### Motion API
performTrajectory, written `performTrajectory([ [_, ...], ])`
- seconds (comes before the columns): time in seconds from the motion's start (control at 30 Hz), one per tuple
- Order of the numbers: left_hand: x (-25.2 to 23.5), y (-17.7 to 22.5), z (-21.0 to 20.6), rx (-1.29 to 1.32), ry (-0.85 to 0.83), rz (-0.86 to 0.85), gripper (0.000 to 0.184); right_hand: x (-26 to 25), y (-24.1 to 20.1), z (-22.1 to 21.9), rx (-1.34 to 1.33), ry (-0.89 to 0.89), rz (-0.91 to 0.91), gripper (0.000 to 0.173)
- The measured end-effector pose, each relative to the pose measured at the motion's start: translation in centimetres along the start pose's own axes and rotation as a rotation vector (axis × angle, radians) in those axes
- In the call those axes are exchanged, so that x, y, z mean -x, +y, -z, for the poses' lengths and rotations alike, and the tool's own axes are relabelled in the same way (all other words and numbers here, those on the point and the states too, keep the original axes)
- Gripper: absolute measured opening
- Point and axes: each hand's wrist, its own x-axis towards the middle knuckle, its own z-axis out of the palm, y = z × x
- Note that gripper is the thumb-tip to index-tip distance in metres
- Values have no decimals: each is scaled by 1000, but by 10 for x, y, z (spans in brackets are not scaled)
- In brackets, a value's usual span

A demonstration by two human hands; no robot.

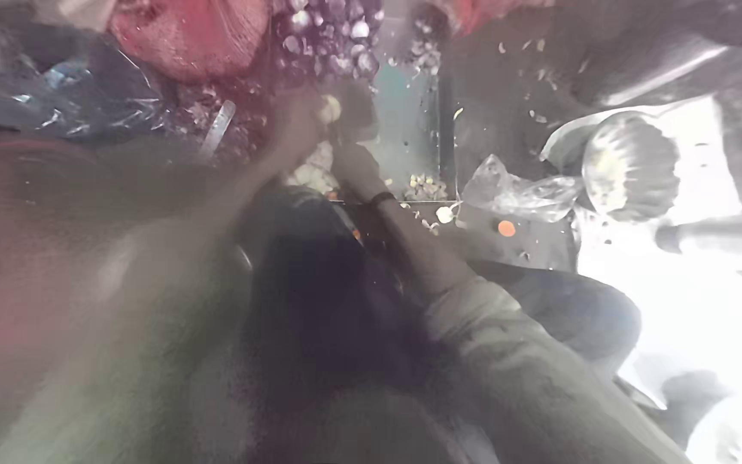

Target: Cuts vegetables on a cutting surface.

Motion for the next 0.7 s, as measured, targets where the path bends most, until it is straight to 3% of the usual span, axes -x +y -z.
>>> performTrajectory([
  [0.07, -3, 1, -2, -57, -6, -19, 35, -36, 13, -43, -143, -355, -282, 41],
  [0.13, -5, 7, 0, -102, -11, -31, 34, -43, 18, -49, -170, -452, -422, 47],
  [0.3, -10, 20, 2, -165, -80, -58, 37, -26, 31, -45, -190, -422, -492, 43],
  [0.53, -17, 20, -3, -356, -158, 62, 52, -25, 41, -44, -227, -399, -509, 43],
  [0.7, -1, 33, 9, -276, -128, 67, 48, -21, 45, -40, -270, -388, -485, 42],
])
